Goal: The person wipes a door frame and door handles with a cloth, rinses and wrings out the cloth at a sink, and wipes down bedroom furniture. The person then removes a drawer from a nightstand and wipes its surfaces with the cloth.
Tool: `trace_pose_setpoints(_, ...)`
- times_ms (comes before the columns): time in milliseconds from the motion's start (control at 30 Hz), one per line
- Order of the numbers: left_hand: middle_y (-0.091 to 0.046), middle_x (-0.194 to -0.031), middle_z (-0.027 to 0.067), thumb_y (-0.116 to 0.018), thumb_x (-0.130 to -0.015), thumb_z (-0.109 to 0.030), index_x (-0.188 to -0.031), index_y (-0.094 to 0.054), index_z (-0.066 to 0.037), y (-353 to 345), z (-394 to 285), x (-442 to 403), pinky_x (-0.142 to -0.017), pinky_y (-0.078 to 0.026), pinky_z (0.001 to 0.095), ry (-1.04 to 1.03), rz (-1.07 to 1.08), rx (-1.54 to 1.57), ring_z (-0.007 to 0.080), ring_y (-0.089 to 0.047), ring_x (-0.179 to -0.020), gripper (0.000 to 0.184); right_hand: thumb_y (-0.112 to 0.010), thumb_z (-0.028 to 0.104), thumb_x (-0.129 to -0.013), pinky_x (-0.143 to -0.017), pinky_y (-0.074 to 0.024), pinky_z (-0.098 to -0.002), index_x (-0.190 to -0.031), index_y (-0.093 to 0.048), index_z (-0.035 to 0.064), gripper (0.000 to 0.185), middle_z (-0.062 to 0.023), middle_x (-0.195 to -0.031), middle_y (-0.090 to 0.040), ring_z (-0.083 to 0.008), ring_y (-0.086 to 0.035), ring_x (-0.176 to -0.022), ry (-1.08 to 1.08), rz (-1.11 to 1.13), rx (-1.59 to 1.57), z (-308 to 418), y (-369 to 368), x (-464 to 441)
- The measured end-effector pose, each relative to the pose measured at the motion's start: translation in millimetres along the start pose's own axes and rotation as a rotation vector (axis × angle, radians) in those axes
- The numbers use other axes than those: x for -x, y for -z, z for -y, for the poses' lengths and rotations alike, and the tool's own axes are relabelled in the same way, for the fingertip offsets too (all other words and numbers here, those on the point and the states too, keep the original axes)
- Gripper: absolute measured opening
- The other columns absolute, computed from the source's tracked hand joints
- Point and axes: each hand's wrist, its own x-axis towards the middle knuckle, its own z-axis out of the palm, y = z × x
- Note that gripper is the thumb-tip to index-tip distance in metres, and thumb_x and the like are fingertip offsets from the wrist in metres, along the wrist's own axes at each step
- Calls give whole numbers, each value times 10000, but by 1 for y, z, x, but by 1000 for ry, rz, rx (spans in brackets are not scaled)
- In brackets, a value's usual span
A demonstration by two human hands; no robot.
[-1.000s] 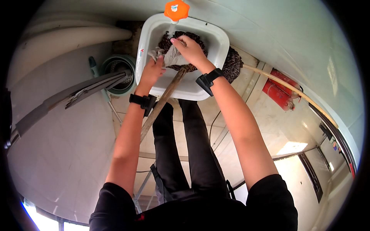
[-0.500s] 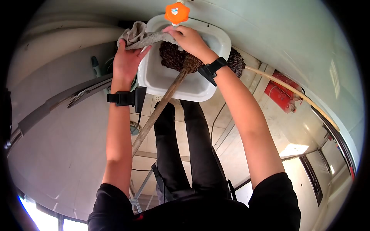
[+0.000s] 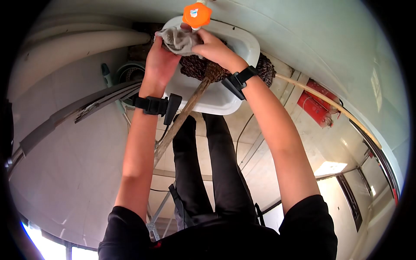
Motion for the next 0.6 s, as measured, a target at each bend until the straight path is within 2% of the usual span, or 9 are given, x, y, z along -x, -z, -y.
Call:
trace_pose_setpoints(33,-538,-1194,94,-297,-1008,-347,-1179,-488,-52,-5,-2,1,-996,-374,388,0,-1,-1,249,-495,-1121,390,-497,-69,-756,-1058,-293,-286,-1414,-291,55,700,-70,-1368,-410,-169,-375,-1284,0,1,-2,-6,1,1)
trace_pose_setpoints(167,-588,-1001,98,-380,-982,-362,-979,-542,-43,2,-4,-5,-915,-442,399,73,-91,142,269,-550,-974,358,-656,24,-712,-989,-371,-305,-1362,-359,50,715,-101,-1240,-534,-184,-491,-1171,237,-47,89,-20,4,-1)
trace_pose_setpoints(233,-590,-997,111,-391,-976,-363,-977,-546,-39,18,-1,-11,-890,-455,419,124,319,523,279,-552,-977,359,-653,38,-713,-962,-395,-308,-1319,-422,39,649,-112,-1176,-587,-192,-537,-1120,253,-132,75,-28,7,-5)
trace_pose_setpoints(267,-592,-1003,126,-385,-974,-376,-970,-551,-34,11,-4,-8,-890,-456,442,134,297,550,296,-553,-975,380,-636,64,-731,-905,-433,-313,-1258,-491,34,547,-122,-1104,-629,-212,-590,-1033,220,-238,213,-29,8,-5)
trace_pose_setpoints(300,-592,-1003,126,-385,-974,-376,-970,-551,-34,14,-7,-10,-890,-456,442,133,295,549,296,-553,-975,380,-636,64,-731,-905,-433,-313,-1258,-491,34,547,-122,-1104,-629,-212,-590,-1033,220,-236,211,-30,12,-4)
trace_pose_setpoints(367,-592,-1039,142,-365,-972,-399,-994,-552,-30,22,-13,-16,-937,-428,466,125,270,479,319,-545,-1006,414,-618,94,-752,-857,-457,-323,-1210,-532,38,470,-132,-1091,-636,-232,-618,-963,3,-281,330,-28,19,-3)
trace_pose_setpoints(400,-561,-1131,157,-341,-973,-392,-1075,-531,-26,-2,-20,-4,-983,-384,476,55,16,329,331,-512,-1078,424,-618,94,-752,-857,-457,-323,-1210,-532,38,470,-132,-1091,-636,-232,-618,-963,3,-279,330,-23,17,-2)
trace_pose_setpoints(567,-464,-1271,160,-338,-966,-320,-1203,-457,-16,15,-31,-1,-1032,-326,482,-1,28,289,325,-428,-1200,404,-604,103,-768,-762,-483,-292,-1183,-528,20,430,-108,-1008,-639,-188,-628,-858,130,-615,249,-11,10,5)
trace_pose_setpoints(600,-465,-1262,165,-363,-959,-287,-1198,-456,-8,16,-29,0,-1022,-341,496,-7,-86,182,332,-427,-1201,379,-612,98,-767,-735,-483,-277,-1170,-518,6,423,-99,-978,-624,-177,-617,-855,198,-632,279,-13,13,2)
